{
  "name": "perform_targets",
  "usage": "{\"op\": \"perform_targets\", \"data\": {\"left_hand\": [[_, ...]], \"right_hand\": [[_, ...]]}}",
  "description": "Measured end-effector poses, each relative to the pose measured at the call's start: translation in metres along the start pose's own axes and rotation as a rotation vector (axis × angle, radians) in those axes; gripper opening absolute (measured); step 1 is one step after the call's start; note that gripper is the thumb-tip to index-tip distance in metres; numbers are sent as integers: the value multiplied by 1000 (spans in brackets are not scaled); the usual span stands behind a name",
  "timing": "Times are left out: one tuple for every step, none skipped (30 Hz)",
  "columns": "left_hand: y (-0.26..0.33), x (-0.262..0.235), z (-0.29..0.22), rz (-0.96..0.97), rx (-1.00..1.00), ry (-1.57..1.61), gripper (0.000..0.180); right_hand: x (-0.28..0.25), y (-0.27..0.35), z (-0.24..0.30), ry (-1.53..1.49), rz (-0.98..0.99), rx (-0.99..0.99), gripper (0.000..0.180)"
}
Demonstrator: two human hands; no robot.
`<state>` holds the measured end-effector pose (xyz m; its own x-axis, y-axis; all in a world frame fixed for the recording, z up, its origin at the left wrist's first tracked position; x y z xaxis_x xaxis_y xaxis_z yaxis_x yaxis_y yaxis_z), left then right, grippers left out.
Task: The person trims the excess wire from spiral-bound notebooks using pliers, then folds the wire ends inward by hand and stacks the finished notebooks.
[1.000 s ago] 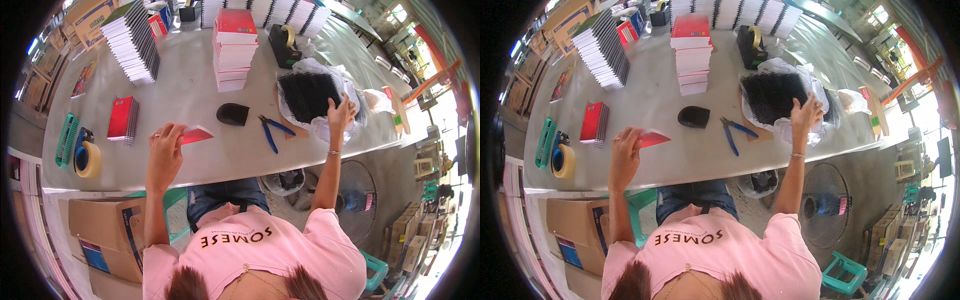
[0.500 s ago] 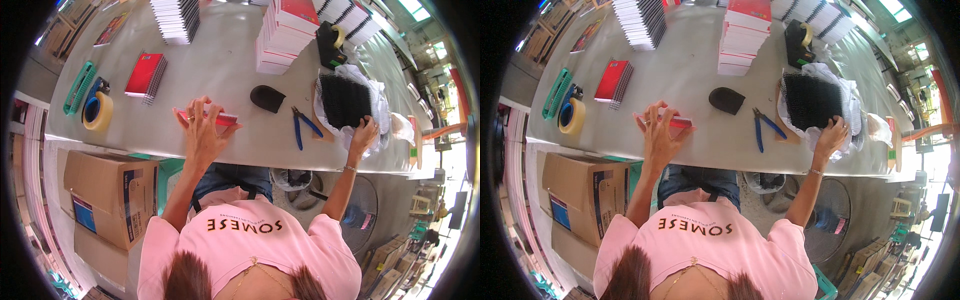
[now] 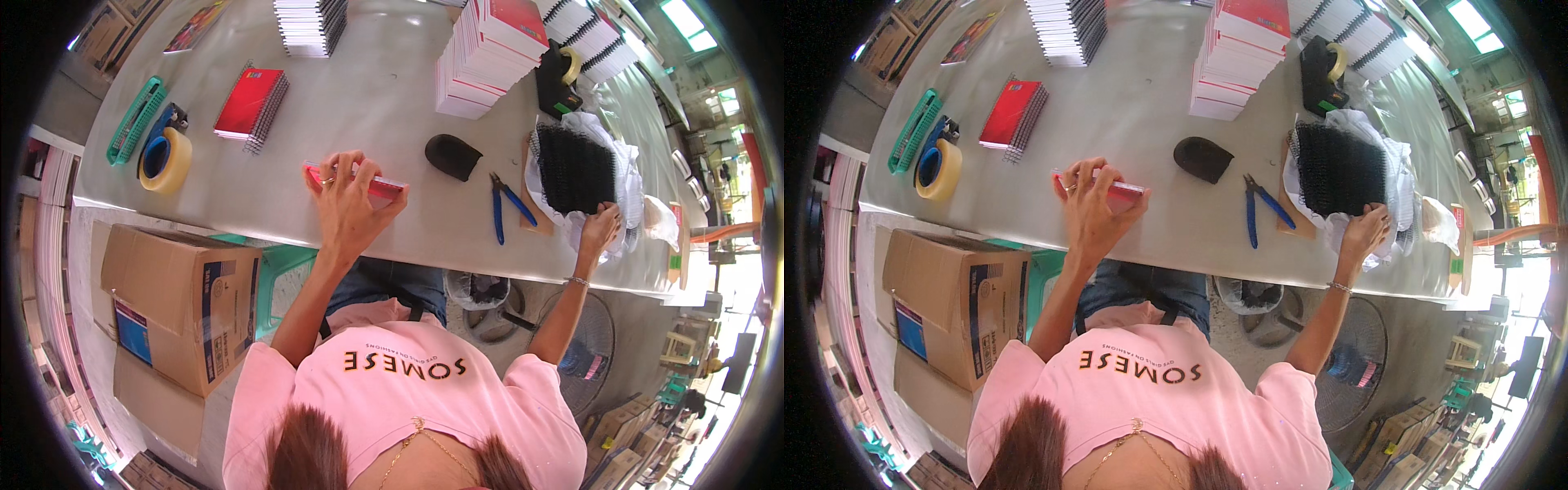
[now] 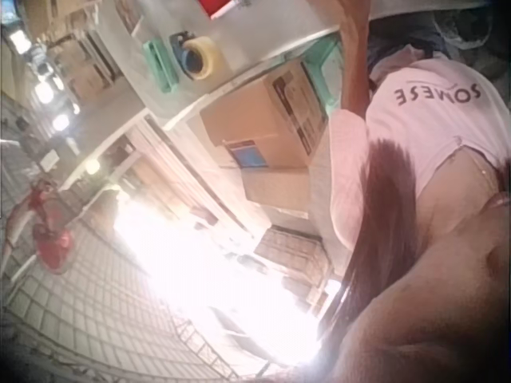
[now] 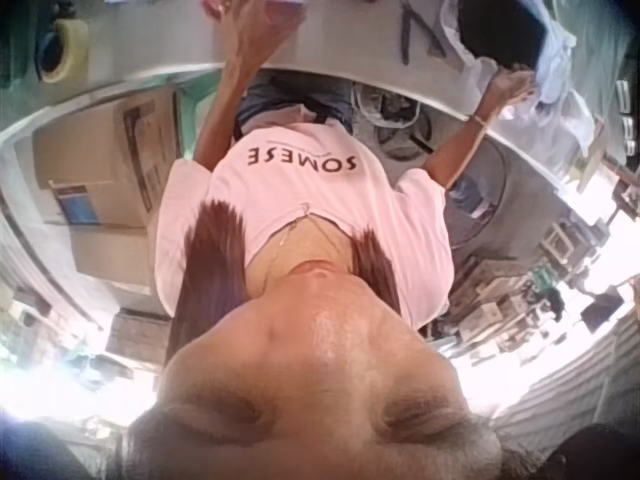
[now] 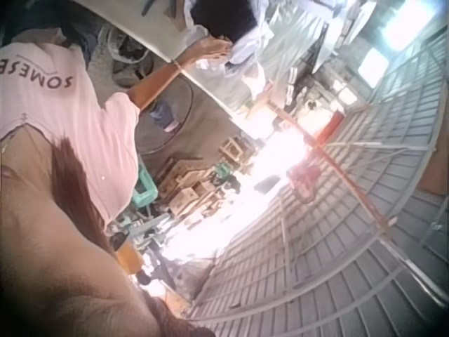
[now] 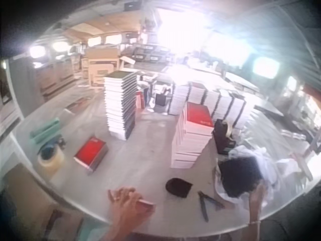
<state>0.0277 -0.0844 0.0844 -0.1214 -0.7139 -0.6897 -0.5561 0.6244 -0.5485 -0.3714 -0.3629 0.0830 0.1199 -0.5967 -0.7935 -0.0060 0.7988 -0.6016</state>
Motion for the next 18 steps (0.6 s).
{"op": "perform_targets", "data": {"left_hand": [[0,-1,0,-4,5,1,37],[0,-1,-1,-9,9,1,37],[1,-2,-1,-13,14,2,37],[0,-2,-1,-15,17,15,37],[-1,-3,-1,-18,21,29,37],[-2,-4,-2,-21,25,43,37],[-1,-3,-1,-26,34,43,37],[0,-3,1,-30,42,42,37],[0,-3,2,-35,51,41,37],[-1,-1,3,-21,46,69,37],[-2,0,4,-8,39,89,36],[-3,1,5,6,32,109,36],[-4,-1,5,-2,41,95,35],[-4,-2,3,-10,49,81,35],[-5,-2,2,-17,58,66,34],[-4,-1,2,-25,69,78,34],[-4,0,2,-33,82,91,35],[-4,1,1,-40,94,103,35]], "right_hand": [[-3,0,0,-16,-22,30,15],[-6,0,-1,-32,-45,60,15],[-8,0,-2,-48,-67,90,16],[-12,-3,-4,-160,-110,99,15],[-15,-6,-9,-272,-152,108,14],[-18,-8,-13,-383,-194,117,13],[-16,-8,-11,-608,-162,183,13],[-20,-6,-2,-834,-124,251,13],[-21,-3,7,-1059,-82,320,14],[-25,1,19,-1311,-44,296,18],[-28,6,34,-1439,25,316,19],[-33,13,53,-1566,96,336,19],[-39,19,73,-1692,169,354,20],[-44,25,92,-1734,218,342,20],[-50,32,111,-1750,263,305,20],[-55,39,130,-1762,306,265,20],[-60,46,147,-1774,349,227,20],[-66,54,166,-1691,413,129,20]]}}
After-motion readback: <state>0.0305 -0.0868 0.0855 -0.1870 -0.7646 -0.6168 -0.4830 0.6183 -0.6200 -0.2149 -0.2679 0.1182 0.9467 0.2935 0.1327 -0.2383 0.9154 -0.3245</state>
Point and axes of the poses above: each hand's wrist, its own y-axis away from the middle knuckle, its own x-axis out of the palm, z = x × y, the point moved 10 cm from there along -y, towards the middle knuckle, and after that the axes turned 5 degrees about -z, right-handed, at the moved point
